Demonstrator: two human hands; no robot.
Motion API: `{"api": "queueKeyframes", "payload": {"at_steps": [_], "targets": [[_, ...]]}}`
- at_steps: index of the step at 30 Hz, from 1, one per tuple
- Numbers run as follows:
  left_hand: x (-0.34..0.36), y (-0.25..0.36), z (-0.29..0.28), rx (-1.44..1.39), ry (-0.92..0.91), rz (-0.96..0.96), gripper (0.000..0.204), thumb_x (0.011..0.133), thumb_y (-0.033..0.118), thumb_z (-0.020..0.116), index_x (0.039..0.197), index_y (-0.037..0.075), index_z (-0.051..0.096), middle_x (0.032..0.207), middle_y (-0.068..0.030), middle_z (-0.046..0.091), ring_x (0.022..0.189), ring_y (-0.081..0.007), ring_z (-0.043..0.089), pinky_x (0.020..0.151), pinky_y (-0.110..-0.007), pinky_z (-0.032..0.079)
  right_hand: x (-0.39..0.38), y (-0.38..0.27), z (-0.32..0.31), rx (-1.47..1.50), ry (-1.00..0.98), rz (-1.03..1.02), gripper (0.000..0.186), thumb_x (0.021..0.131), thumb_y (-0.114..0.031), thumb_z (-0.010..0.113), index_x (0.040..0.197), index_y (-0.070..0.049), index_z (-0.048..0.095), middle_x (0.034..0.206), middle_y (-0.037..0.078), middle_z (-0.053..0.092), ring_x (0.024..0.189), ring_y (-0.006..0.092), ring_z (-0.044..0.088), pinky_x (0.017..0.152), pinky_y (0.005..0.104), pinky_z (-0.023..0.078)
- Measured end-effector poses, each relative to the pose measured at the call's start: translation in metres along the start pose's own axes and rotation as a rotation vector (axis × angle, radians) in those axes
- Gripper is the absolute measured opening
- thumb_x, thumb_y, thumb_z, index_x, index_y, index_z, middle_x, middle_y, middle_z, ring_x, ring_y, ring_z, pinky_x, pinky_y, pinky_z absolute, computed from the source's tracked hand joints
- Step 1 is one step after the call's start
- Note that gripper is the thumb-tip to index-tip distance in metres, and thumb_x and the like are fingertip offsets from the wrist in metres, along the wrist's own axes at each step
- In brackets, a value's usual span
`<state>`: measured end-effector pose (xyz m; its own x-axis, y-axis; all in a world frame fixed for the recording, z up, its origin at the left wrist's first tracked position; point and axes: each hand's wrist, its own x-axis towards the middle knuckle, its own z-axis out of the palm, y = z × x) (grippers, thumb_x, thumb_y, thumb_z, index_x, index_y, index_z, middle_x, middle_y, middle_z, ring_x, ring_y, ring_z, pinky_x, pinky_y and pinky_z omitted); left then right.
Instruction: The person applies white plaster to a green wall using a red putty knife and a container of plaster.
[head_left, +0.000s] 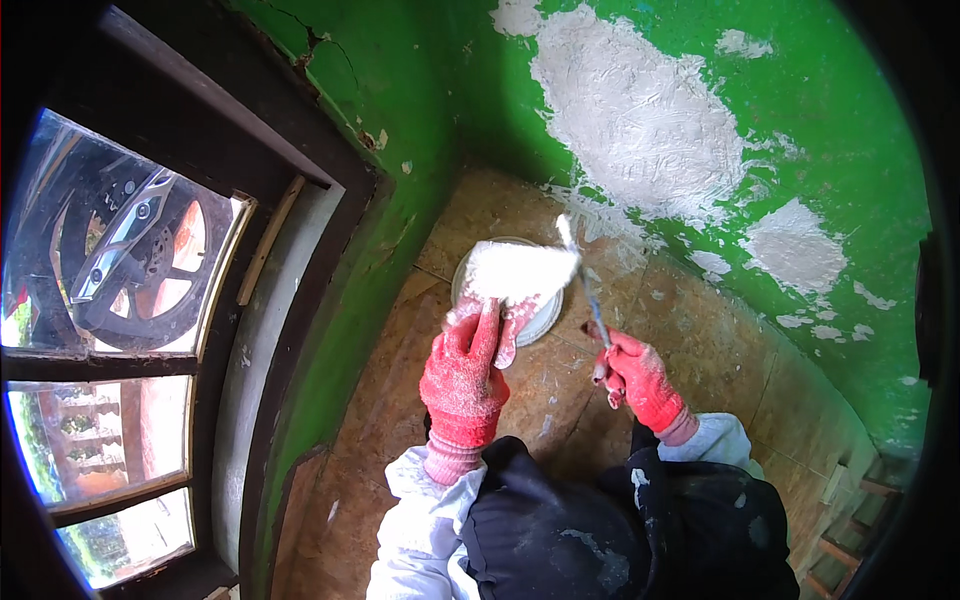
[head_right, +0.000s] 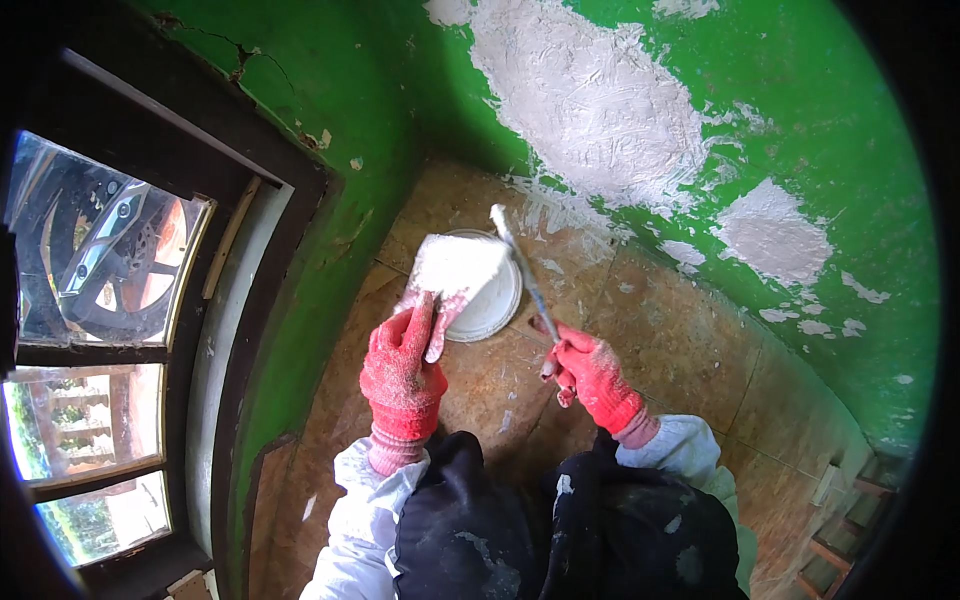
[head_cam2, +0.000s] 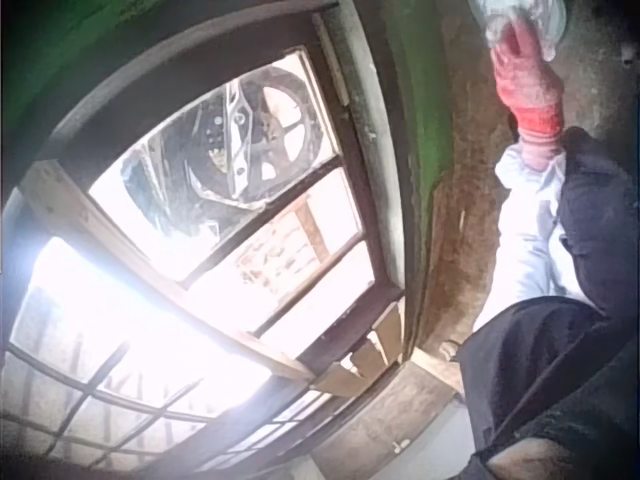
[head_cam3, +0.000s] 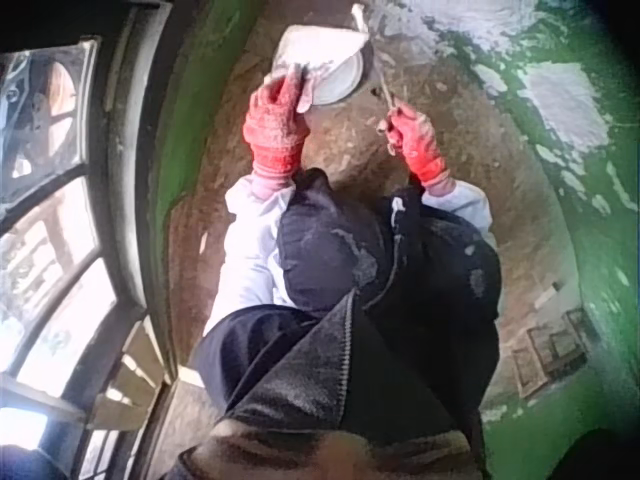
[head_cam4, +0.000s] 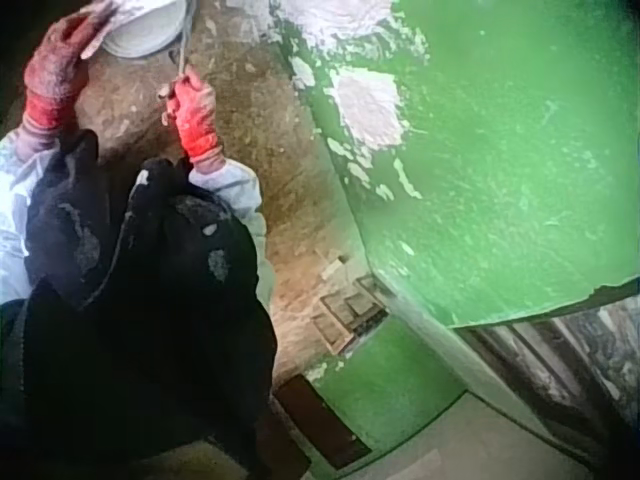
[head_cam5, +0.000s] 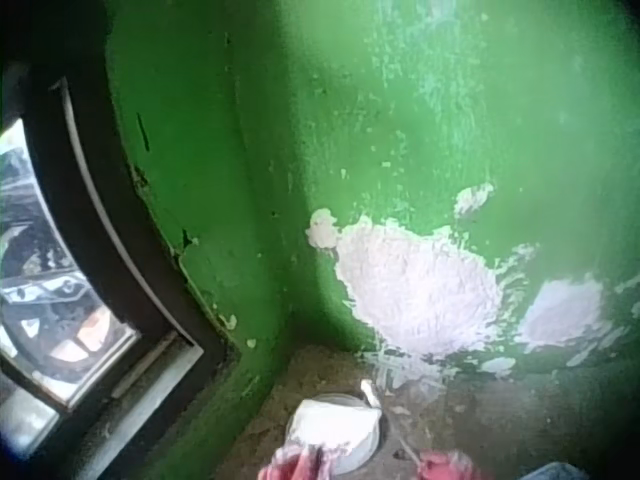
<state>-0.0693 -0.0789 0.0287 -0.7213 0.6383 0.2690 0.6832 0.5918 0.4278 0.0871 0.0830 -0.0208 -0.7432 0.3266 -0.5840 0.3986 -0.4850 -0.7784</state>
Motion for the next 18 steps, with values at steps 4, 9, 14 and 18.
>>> {"api": "queueKeyframes", "payload": {"at_steps": [4, 9, 14, 18], "targets": [[-0.002, -0.017, 0.006, 0.032, 0.027, 0.113, 0.057, 0.059, -0.002, 0.057, 0.113, 0.016, 0.056, 0.104, -0.0079, 0.054, 0.097, -0.0295, 0.052, 0.080, -0.036, 0.045, -0.003, -0.008, -0.008, 0.065, 0.124, -0.069, 0.036, 0.088, -0.006, 0.040, 0.122, -0.011, 0.049, 0.066, 0.003, 0.052, 0.047, 0.0056, 0.043, 0.040, 0.0232, 0.044], [-0.004, -0.025, 0.007, 0.012, 0.021, 0.120, 0.055, 0.056, -0.003, 0.059, 0.108, 0.015, 0.060, 0.103, -0.0075, 0.055, 0.101, -0.0297, 0.051, 0.083, -0.036, 0.044, -0.010, -0.022, -0.015, -0.085, 0.155, -0.078, 0.036, 0.087, -0.004, 0.041, 0.120, -0.011, 0.051, 0.067, 0.001, 0.051, 0.049, 0.0054, 0.044, 0.043, 0.0225, 0.045], [-0.004, -0.031, 0.010, 0.040, 0.057, 0.216, 0.043, 0.062, 0.009, 0.070, 0.104, 0.013, 0.062, 0.100, -0.0074, 0.056, 0.096, -0.0294, 0.054, 0.082, -0.036, 0.046, -0.007, -0.031, -0.028, -0.172, 0.088, -0.050, 0.036, 0.086, -0.003, 0.041, 0.120, -0.009, 0.051, 0.068, 0.002, 0.053, 0.050, 0.0063, 0.048, 0.045, 0.0225, 0.046], [-0.002, -0.031, 0.008, -0.009, 0.074, 0.264, 0.041, 0.062, 0.015, 0.073, 0.102, 0.013, 0.062, 0.099, -0.0071, 0.057, 0.094, -0.0293, 0.055, 0.084, -0.037, 0.046, 0.009, -0.017, -0.035, -0.107, 0.031, -0.045, 0.035, 0.086, -0.002, 0.041, 0.120, -0.006, 0.050, 0.071, 0.004, 0.056, 0.049, 0.0084, 0.050, 0.046, 0.0233, 0.047]]}}
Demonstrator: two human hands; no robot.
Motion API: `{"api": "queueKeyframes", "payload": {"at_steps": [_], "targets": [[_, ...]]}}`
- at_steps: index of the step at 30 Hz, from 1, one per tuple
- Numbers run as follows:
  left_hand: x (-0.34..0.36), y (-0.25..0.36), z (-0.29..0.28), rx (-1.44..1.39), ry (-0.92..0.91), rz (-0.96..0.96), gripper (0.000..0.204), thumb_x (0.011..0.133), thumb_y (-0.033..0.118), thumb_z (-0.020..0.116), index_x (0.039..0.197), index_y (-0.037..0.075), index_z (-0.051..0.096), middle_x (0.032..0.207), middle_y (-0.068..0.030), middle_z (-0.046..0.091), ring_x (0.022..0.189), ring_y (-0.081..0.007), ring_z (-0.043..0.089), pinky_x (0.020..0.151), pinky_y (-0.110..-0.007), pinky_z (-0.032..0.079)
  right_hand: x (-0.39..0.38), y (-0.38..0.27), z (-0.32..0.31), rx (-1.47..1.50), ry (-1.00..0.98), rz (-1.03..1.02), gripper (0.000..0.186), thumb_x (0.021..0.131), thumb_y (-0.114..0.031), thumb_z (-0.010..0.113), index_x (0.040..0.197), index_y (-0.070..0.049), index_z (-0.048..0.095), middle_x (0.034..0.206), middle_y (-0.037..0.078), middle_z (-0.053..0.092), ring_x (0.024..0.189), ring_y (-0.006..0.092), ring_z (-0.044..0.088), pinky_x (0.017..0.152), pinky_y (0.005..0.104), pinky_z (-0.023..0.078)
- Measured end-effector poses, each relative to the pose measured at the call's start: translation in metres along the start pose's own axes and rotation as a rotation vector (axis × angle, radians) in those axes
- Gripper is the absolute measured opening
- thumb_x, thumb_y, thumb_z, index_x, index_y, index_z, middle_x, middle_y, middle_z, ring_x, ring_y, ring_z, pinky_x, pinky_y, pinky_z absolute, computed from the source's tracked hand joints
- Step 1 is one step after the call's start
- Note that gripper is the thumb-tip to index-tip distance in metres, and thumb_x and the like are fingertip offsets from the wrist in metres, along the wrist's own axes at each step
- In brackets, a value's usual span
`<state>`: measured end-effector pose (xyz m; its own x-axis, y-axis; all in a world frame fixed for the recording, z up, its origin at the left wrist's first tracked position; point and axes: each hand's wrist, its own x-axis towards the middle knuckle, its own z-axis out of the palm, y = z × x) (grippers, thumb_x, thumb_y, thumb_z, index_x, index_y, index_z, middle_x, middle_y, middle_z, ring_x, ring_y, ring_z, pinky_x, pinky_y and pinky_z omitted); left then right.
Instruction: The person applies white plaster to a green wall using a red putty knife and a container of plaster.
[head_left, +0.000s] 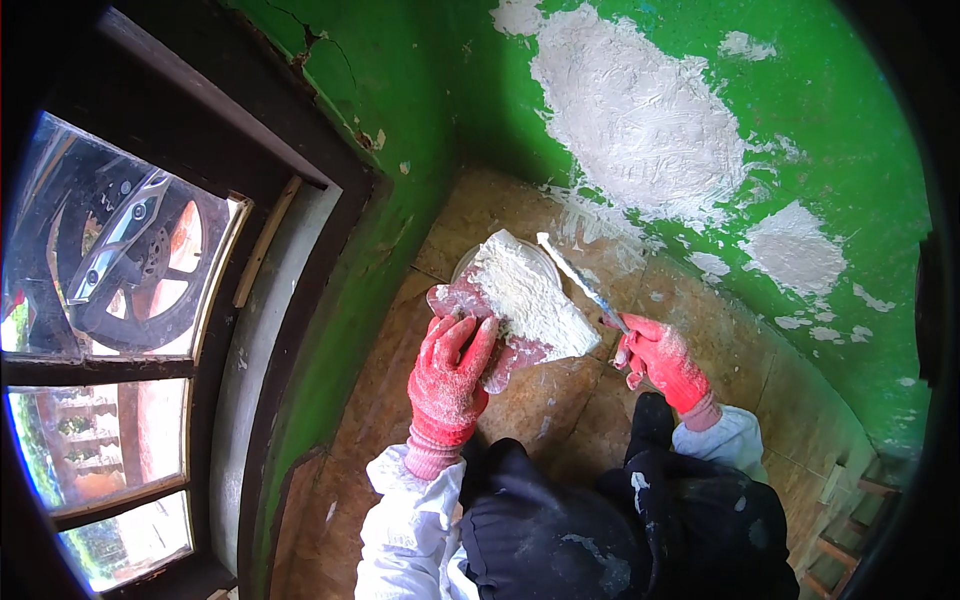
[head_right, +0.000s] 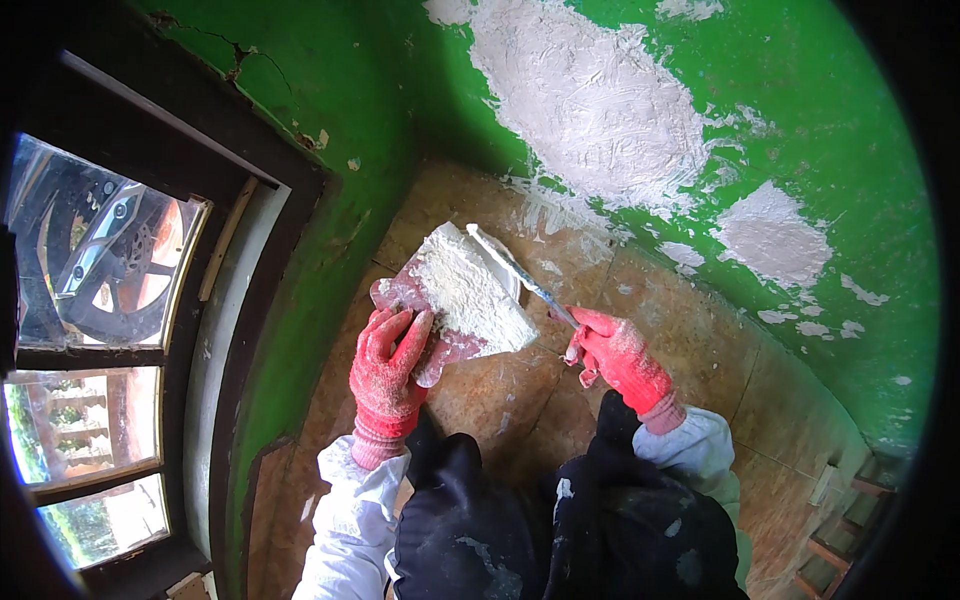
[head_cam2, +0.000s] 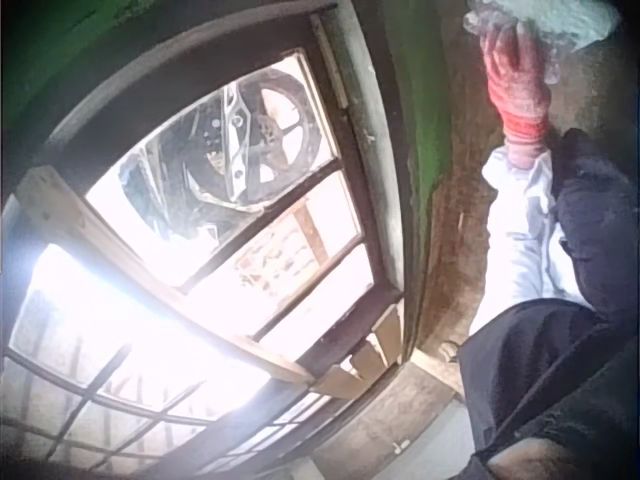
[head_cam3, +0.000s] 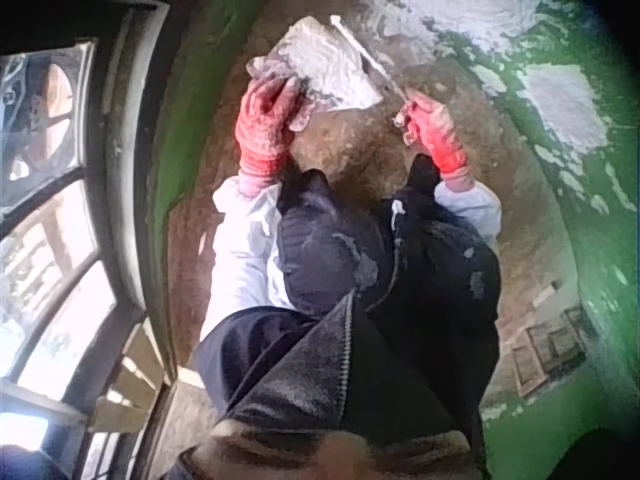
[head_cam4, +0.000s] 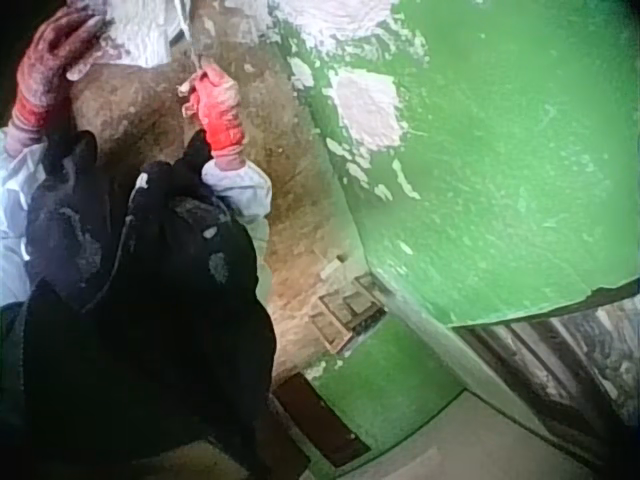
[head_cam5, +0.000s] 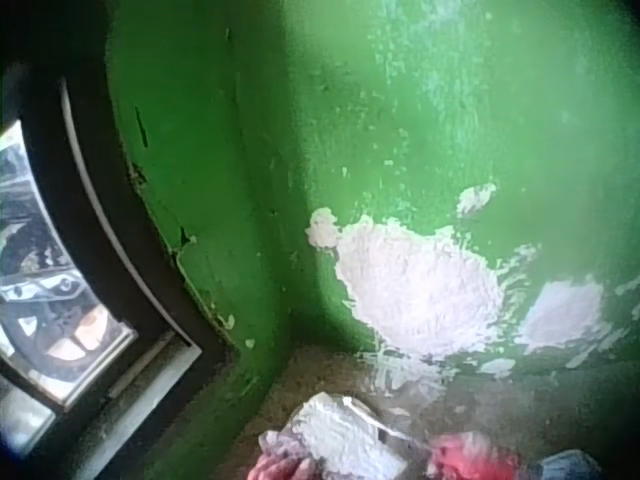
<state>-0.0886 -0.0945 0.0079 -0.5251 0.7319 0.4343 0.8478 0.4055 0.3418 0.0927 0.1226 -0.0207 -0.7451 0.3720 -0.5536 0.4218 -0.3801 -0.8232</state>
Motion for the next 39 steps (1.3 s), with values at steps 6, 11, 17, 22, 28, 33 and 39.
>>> {"api": "queueKeyframes", "payload": {"at_steps": [6, 11, 17, 22, 28, 33, 39], "targets": [[-0.004, -0.010, -0.004, -0.049, 0.022, 0.057, 0.049, 0.056, 0.005, 0.065, 0.104, 0.012, 0.061, 0.101, -0.0073, 0.056, 0.096, -0.0287, 0.054, 0.084, -0.038, 0.046, -0.003, -0.016, 0.004, -0.497, -0.024, -0.242, 0.041, 0.079, 0.002, 0.045, 0.118, -0.007, 0.052, 0.074, 0.007, 0.059, 0.059, 0.0154, 0.056, 0.055, 0.0270, 0.048], [-0.016, -0.024, -0.010, -0.022, 0.009, 0.222, 0.045, 0.054, 0.011, 0.068, 0.099, 0.010, 0.062, 0.098, -0.0054, 0.058, 0.094, -0.0278, 0.055, 0.085, -0.043, 0.046, 0.005, -0.012, 0.010, -0.972, 0.007, -0.517, 0.044, 0.071, 0.000, 0.051, 0.114, -0.010, 0.054, 0.078, 0.006, 0.060, 0.073, 0.0231, 0.058, 0.065, 0.0315, 0.047], [-0.024, -0.023, -0.001, -0.072, -0.007, 0.225, 0.044, 0.056, 0.007, 0.064, 0.100, 0.011, 0.062, 0.099, -0.0050, 0.057, 0.095, -0.0275, 0.054, 0.085, -0.042, 0.048, 0.033, 0.004, 0.014, -1.218, 0.088, -0.592, 0.047, 0.075, -0.002, 0.049, 0.120, -0.014, 0.047, 0.079, 0.007, 0.059, 0.073, 0.0264, 0.058, 0.063, 0.0366, 0.047], [-0.032, -0.032, 0.027, -0.067, -0.067, 0.071, 0.037, 0.062, 0.017, 0.072, 0.098, 0.013, 0.062, 0.095, -0.0031, 0.060, 0.094, -0.0263, 0.056, 0.083, -0.038, 0.047, 0.039, 0.014, 0.011, -1.119, 0.050, -0.501, 0.052, 0.077, -0.003, 0.049, 0.127, -0.016, 0.041, 0.081, 0.009, 0.059, 0.075, 0.0272, 0.058, 0.065, 0.0372, 0.046], [-0.029, -0.049, 0.036, -0.091, -0.159, 0.075, 0.053, 0.053, 0.001, 0.059, 0.105, 0.012, 0.058, 0.101, -0.0048, 0.057, 0.099, -0.0275, 0.053, 0.086, -0.039, 0.046, 0.030, 0.026, 0.002, -1.192, -0.009, -0.460, 0.059, 0.078, -0.004, 0.049, 0.133, -0.019, 0.032, 0.081, 0.009, 0.058, 0.073, 0.0289, 0.057, 0.064, 0.0394, 0.046], [-0.028, -0.054, 0.039, -0.119, -0.152, 0.058, 0.047, 0.058, 0.005, 0.063, 0.104, 0.013, 0.059, 0.100, -0.0041, 0.057, 0.097, -0.0270, 0.054, 0.077, -0.036, 0.049, 0.040, 0.019, 0.015, -1.512, -0.043, -0.250, 0.056, 0.079, -0.005, 0.046, 0.132, -0.020, 0.033, 0.081, 0.011, 0.058, 0.073, 0.0299, 0.058, 0.062, 0.0412, 0.046], [-0.026, -0.051, 0.035, -0.139, -0.140, 0.000, 0.044, 0.060, 0.005, 0.063, 0.103, 0.014, 0.060, 0.098, -0.0051, 0.058, 0.094, -0.0275, 0.056, 0.074, -0.035, 0.049, 0.056, 0.018, 0.020, -1.110, -0.064, -0.248, 0.046, 0.082, -0.009, 0.043, 0.127, -0.018, 0.041, 0.074, 0.009, 0.058, 0.059, 0.0240, 0.058, 0.049, 0.0355, 0.046]]}}
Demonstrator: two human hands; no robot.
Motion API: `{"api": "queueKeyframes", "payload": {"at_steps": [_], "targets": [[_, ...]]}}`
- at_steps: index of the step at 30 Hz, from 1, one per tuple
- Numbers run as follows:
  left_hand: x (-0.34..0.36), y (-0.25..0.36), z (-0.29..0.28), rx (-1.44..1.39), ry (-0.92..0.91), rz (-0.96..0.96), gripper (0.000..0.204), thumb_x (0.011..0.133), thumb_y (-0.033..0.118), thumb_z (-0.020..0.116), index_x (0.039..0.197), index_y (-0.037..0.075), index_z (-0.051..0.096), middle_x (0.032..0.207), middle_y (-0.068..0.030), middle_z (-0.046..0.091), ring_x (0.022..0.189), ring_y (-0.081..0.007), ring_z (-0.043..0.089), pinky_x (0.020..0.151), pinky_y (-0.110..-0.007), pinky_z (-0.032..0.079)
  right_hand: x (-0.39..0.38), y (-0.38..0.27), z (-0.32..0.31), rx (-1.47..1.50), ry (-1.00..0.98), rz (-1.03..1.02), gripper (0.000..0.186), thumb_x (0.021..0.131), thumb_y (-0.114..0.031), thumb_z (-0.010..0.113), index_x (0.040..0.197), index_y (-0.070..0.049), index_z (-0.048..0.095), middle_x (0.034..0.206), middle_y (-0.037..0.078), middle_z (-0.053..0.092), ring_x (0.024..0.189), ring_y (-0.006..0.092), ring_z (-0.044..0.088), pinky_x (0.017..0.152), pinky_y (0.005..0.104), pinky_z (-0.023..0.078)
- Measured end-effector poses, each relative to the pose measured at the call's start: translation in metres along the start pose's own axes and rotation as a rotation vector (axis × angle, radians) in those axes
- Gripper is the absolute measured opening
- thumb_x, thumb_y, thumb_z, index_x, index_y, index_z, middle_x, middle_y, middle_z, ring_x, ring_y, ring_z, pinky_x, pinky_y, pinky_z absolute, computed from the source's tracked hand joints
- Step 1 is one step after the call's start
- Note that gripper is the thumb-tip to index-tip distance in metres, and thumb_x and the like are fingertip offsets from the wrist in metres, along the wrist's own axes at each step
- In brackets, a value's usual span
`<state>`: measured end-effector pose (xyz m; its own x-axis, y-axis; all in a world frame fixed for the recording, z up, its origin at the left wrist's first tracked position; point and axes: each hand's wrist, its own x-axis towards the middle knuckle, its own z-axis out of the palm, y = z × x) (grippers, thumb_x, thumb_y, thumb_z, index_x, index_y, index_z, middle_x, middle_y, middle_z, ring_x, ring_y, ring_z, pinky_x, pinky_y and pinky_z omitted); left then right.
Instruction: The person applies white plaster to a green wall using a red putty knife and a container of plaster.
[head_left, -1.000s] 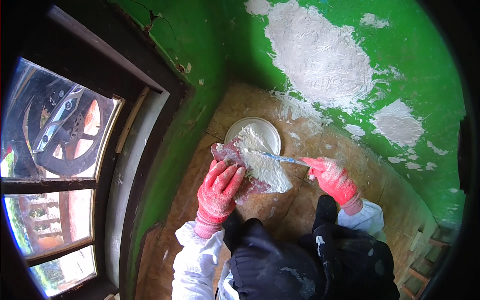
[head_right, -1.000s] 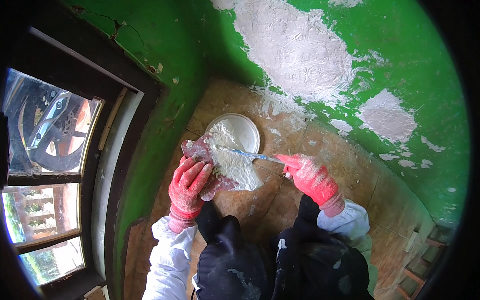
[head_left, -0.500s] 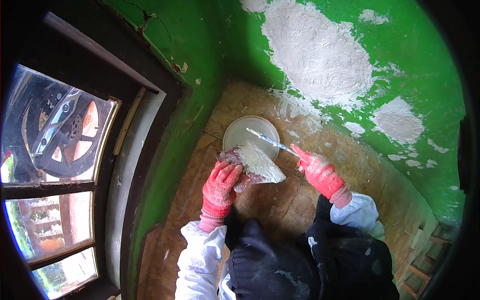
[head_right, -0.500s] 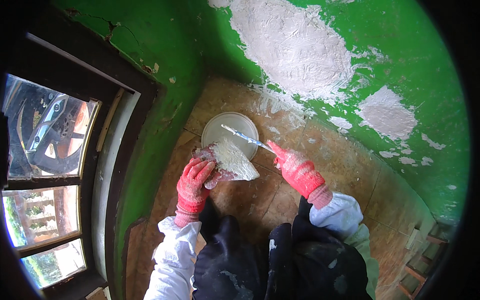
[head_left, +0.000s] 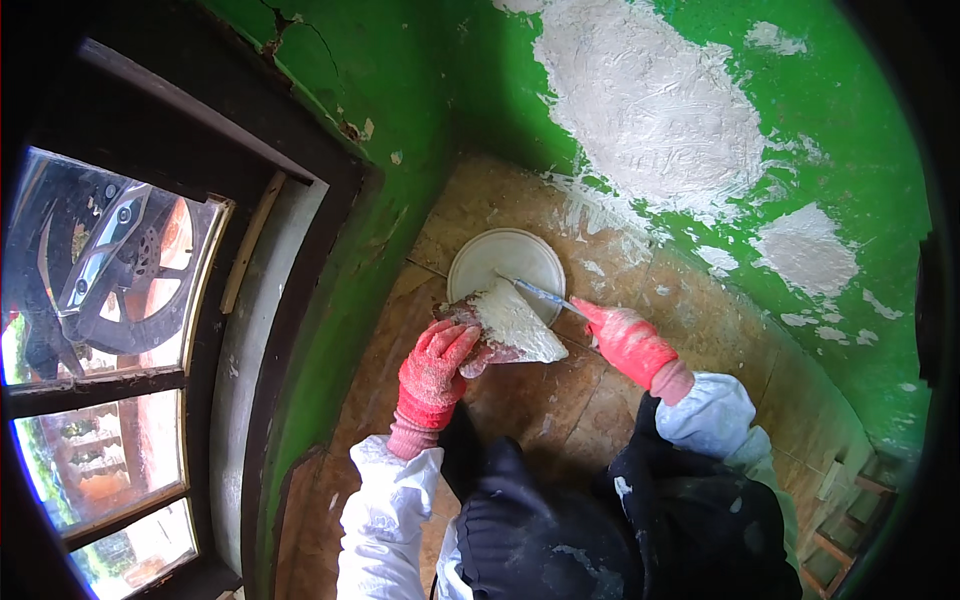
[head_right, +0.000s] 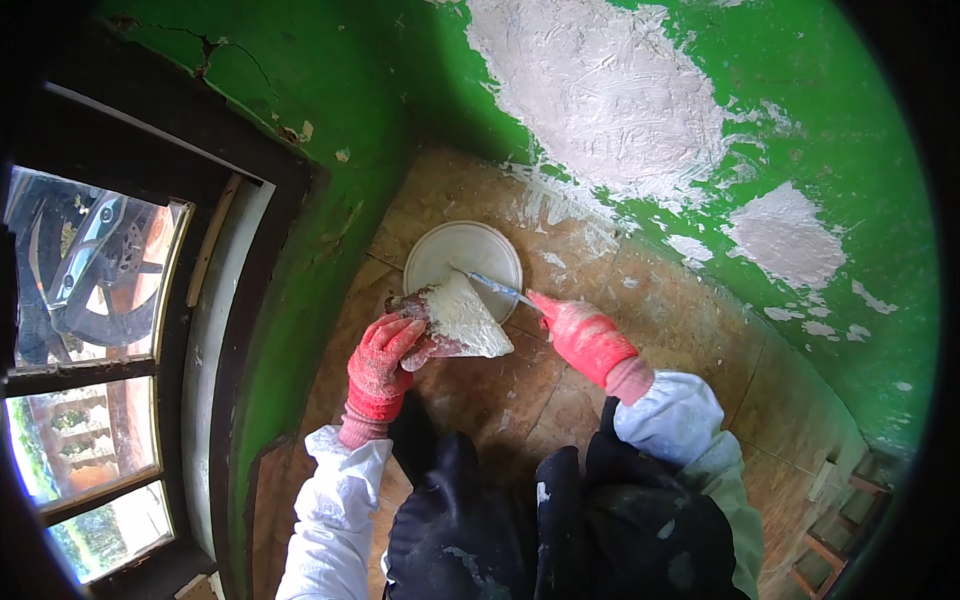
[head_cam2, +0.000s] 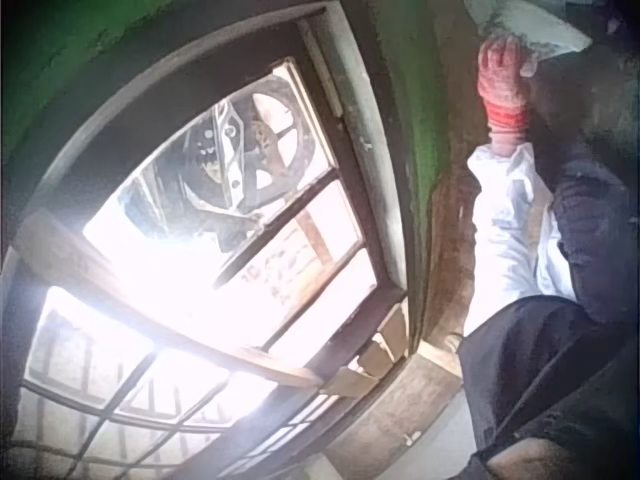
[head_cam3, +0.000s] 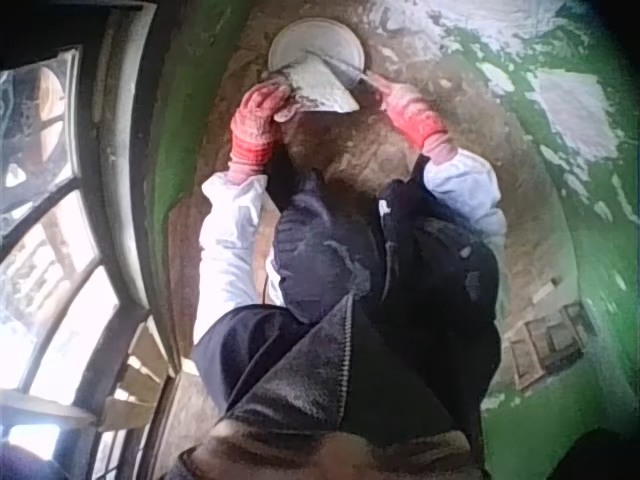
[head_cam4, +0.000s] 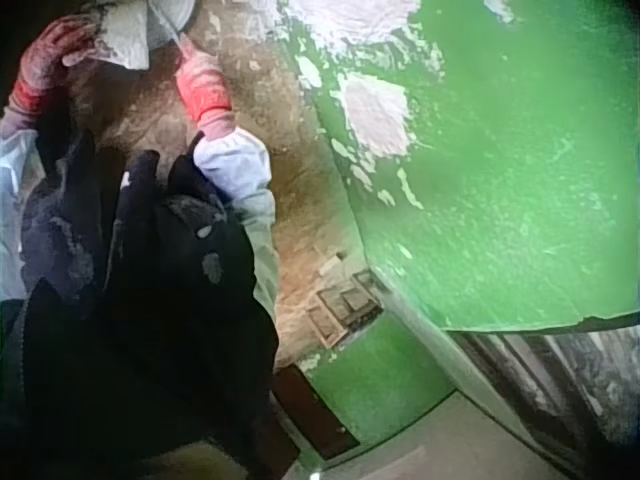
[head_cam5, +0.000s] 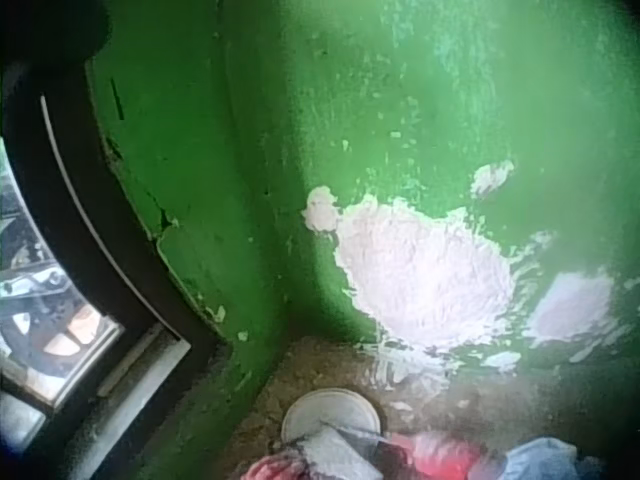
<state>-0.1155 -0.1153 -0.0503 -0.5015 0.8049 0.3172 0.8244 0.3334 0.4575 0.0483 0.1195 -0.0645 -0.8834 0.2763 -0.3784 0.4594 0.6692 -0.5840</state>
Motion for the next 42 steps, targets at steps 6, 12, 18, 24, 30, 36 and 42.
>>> {"api": "queueKeyframes", "payload": {"at_steps": [6, 12, 18, 24, 30, 36, 42], "targets": [[-0.006, 0.019, 0.002, -0.186, 0.104, -0.223, 0.046, 0.058, -0.007, 0.055, 0.100, 0.011, 0.062, 0.097, -0.0084, 0.060, 0.092, -0.0282, 0.056, 0.078, -0.034, 0.046, -0.018, 0.019, -0.002, 1.225, -0.287, 0.365, 0.037, 0.088, -0.012, 0.038, 0.124, -0.013, 0.046, 0.067, 0.001, 0.051, 0.048, 0.0087, 0.047, 0.038, 0.0223, 0.037], [-0.005, 0.035, 0.001, -0.389, 0.189, -0.304, 0.039, 0.064, -0.011, 0.050, 0.096, 0.006, 0.063, 0.097, -0.0140, 0.060, 0.093, -0.0276, 0.058, 0.082, -0.032, 0.044, -0.019, 0.011, 0.004, 1.447, -0.408, 0.272, 0.037, 0.085, -0.011, 0.038, 0.121, -0.005, 0.045, 0.062, 0.004, 0.048, 0.044, 0.0093, 0.041, 0.033, 0.0211, 0.031], [-0.003, 0.039, 0.003, -0.390, 0.310, -0.326, 0.036, 0.067, -0.011, 0.051, 0.096, 0.005, 0.063, 0.095, -0.0132, 0.061, 0.091, -0.0266, 0.058, 0.081, -0.031, 0.045, -0.026, -0.009, 0.002, 1.379, -0.339, 0.289, 0.037, 0.085, -0.011, 0.039, 0.120, -0.006, 0.046, 0.062, 0.003, 0.047, 0.046, 0.0086, 0.041, 0.035, 0.0199, 0.033], [-0.007, 0.035, 0.020, -0.485, 0.411, -0.382, 0.025, 0.074, -0.010, 0.053, 0.094, 0.003, 0.062, 0.093, -0.0100, 0.061, 0.087, -0.0210, 0.058, 0.078, -0.029, 0.045, -0.032, -0.028, 0.000, 1.068, -0.202, 0.362, 0.037, 0.087, -0.014, 0.041, 0.123, -0.020, 0.049, 0.067, -0.002, 0.047, 0.053, 0.0063, 0.045, 0.043, 0.0209, 0.040], [-0.008, 0.039, 0.041, -0.675, 0.537, -0.593, 0.020, 0.077, -0.007, 0.054, 0.093, 0.003, 0.062, 0.092, -0.0078, 0.061, 0.086, -0.0169, 0.058, 0.077, -0.028, 0.045, -0.035, -0.035, 0.007, 1.048, -0.125, 0.397, 0.036, 0.089, -0.020, 0.041, 0.124, -0.022, 0.048, 0.070, -0.002, 0.047, 0.057, 0.0065, 0.047, 0.047, 0.0213, 0.043], [-0.011, 0.041, 0.048, -0.783, 0.589, -0.802, 0.016, 0.079, -0.002, 0.055, 0.093, 0.003, 0.063, 0.088, -0.0053, 0.061, 0.082, -0.0151, 0.057, 0.075, -0.027, 0.046, -0.040, -0.038, 0.009, 1.054, -0.130, 0.411, 0.038, 0.089, -0.013, 0.038, 0.126, -0.017, 0.046, 0.065, -0.001, 0.048, 0.055, 0.0055, 0.048, 0.044, 0.0204, 0.043], [-0.020, 0.034, 0.062, -0.978, 0.695, -0.926, 0.017, 0.080, 0.009, 0.061, 0.096, 0.003, 0.059, 0.086, -0.0030, 0.059, 0.078, -0.0113, 0.055, 0.072, -0.026, 0.046, -0.050, -0.030, 0.025, 1.003, -0.054, 0.383, 0.041, 0.088, -0.009, 0.040, 0.126, -0.021, 0.046, 0.071, 0.000, 0.050, 0.056, 0.0069, 0.049, 0.046, 0.0210, 0.045]]}}
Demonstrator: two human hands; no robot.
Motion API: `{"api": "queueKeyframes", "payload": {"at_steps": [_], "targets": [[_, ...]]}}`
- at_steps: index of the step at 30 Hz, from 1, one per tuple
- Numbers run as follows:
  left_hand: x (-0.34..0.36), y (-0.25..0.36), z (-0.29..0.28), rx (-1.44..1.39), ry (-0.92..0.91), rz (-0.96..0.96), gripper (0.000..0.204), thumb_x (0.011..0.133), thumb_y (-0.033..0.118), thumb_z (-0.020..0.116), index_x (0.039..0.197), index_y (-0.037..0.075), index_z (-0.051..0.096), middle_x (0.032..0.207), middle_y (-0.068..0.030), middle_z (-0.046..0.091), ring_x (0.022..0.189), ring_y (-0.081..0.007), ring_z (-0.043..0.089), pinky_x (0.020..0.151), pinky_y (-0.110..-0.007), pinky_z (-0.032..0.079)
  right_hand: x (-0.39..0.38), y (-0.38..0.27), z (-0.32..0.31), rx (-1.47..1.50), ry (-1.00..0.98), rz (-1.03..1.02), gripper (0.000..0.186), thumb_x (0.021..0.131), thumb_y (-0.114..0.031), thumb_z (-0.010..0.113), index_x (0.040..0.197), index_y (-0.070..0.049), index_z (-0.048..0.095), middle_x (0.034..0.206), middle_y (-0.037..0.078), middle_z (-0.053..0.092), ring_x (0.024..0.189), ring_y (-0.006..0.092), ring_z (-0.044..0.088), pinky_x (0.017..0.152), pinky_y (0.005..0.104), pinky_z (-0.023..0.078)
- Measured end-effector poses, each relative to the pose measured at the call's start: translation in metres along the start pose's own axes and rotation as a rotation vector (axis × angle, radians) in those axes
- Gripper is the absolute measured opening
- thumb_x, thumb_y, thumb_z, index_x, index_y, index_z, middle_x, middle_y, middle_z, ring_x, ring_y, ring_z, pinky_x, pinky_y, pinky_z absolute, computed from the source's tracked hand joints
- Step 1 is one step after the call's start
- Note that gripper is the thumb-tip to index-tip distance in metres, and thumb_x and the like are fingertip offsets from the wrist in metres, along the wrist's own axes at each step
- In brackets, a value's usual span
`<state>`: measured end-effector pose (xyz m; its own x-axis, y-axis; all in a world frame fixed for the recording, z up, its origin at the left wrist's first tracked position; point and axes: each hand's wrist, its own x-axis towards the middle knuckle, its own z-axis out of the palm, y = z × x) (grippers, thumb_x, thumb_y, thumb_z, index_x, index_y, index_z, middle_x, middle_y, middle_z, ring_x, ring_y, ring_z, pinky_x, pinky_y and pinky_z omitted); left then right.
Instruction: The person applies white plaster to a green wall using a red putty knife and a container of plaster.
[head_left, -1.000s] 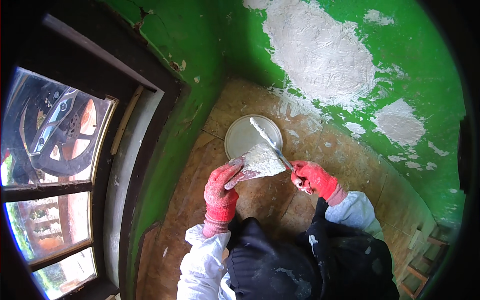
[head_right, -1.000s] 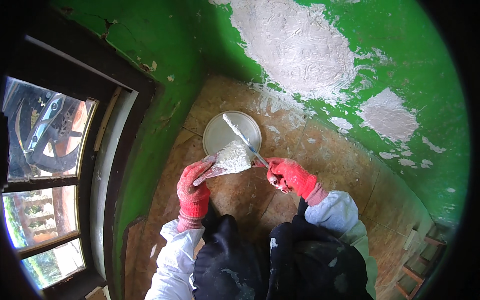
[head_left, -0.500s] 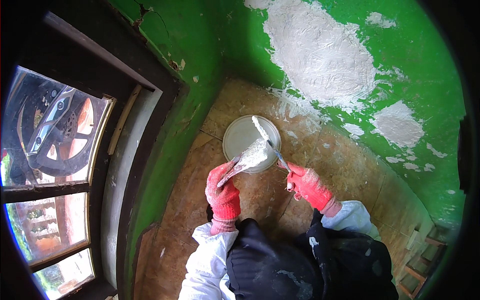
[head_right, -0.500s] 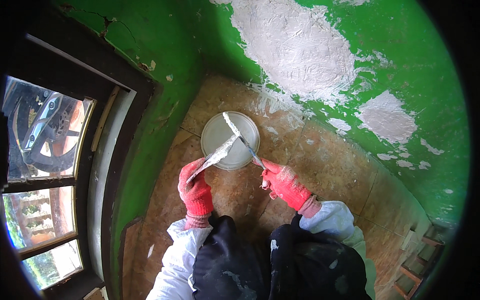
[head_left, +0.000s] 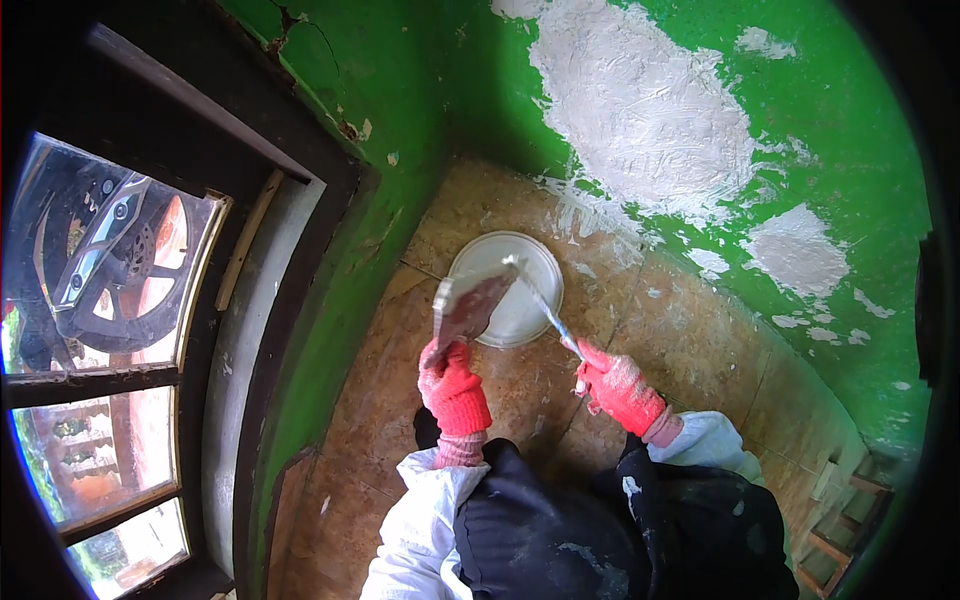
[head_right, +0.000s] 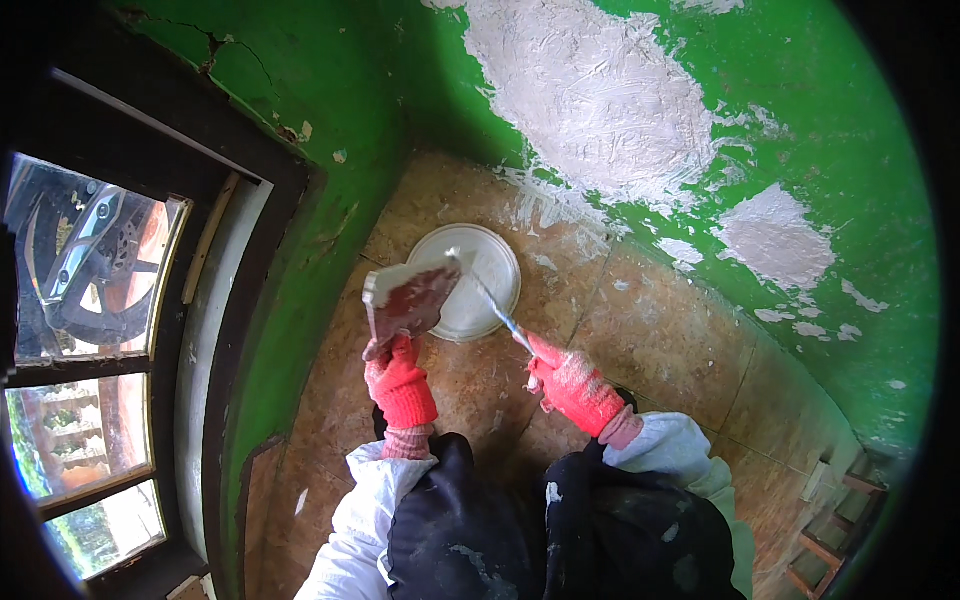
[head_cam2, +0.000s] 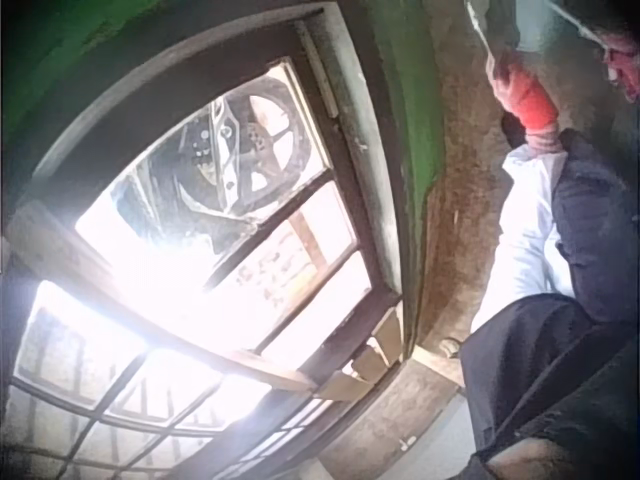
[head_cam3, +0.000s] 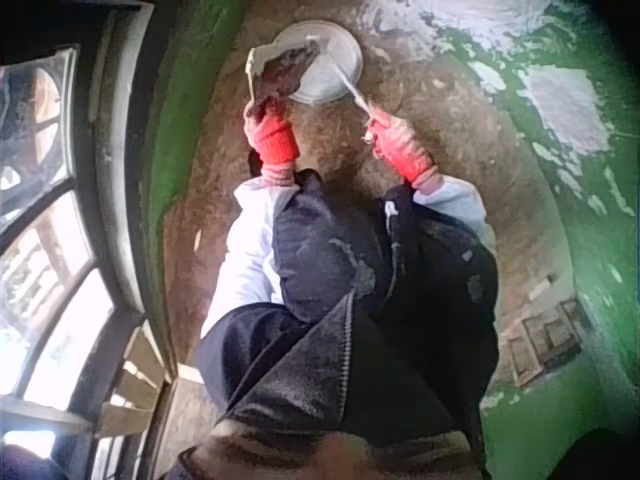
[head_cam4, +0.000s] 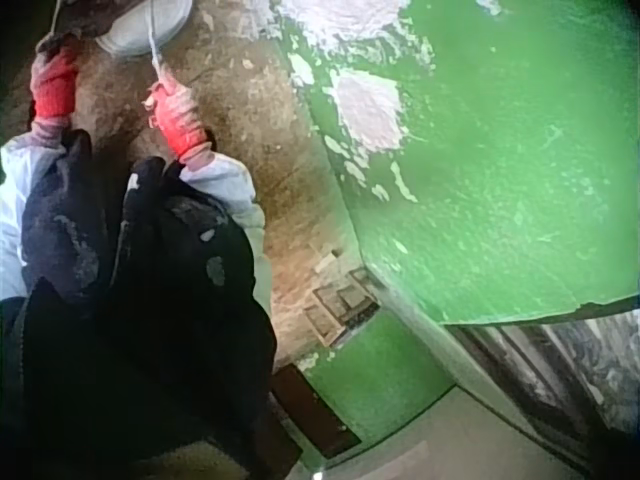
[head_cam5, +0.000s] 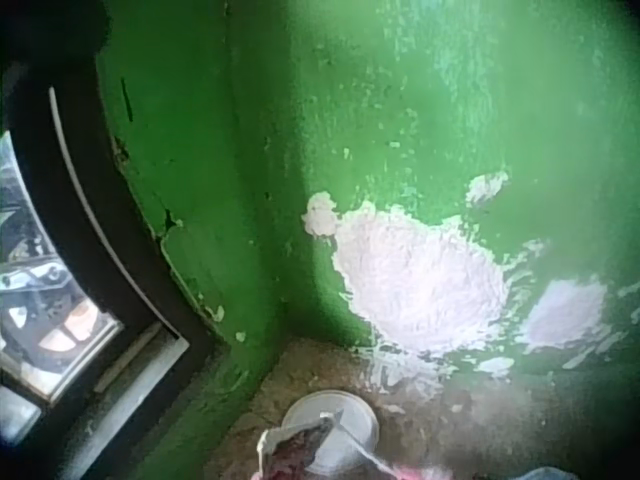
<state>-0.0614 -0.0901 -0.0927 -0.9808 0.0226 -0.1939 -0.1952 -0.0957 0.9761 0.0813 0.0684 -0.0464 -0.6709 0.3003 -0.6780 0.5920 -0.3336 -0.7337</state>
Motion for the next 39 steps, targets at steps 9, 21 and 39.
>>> {"api": "queueKeyframes", "payload": {"at_steps": [9, 21, 39], "targets": [[0.006, 0.030, 0.001, -0.082, -0.029, 0.096, 0.015, 0.082, 0.004, 0.058, 0.096, 0.000, 0.059, 0.093, -0.0072, 0.059, 0.085, -0.0159, 0.056, 0.074, -0.027, 0.047, 0.005, 0.034, -0.044, -0.574, 0.279, -0.461, 0.024, 0.081, -0.012, 0.053, 0.104, -0.006, 0.058, 0.083, 0.011, 0.057, 0.073, 0.0243, 0.056, 0.065, 0.0326, 0.046], [-0.034, 0.055, 0.015, 0.779, -0.622, 0.758, 0.062, 0.057, 0.000, 0.060, 0.116, 0.017, 0.055, 0.101, -0.0027, 0.058, 0.084, -0.0232, 0.058, 0.069, -0.030, 0.049, 0.007, 0.039, -0.021, -0.824, 0.353, -0.556, 0.060, 0.063, -0.017, 0.070, 0.116, -0.005, 0.046, 0.103, 0.017, 0.052, 0.098, 0.0357, 0.049, 0.084, 0.0416, 0.041], [-0.042, 0.076, 0.063, 0.670, -0.715, 0.779, 0.049, 0.071, 0.015, 0.068, 0.116, 0.007, 0.051, 0.101, -0.0142, 0.053, 0.087, -0.0272, 0.056, 0.075, -0.033, 0.047, 0.040, -0.026, -0.006, 0.211, 0.293, -0.426, 0.021, 0.086, -0.009, 0.043, 0.104, -0.005, 0.053, 0.093, 0.005, 0.058, 0.079, 0.0122, 0.055, 0.068, 0.0257, 0.046]]}}
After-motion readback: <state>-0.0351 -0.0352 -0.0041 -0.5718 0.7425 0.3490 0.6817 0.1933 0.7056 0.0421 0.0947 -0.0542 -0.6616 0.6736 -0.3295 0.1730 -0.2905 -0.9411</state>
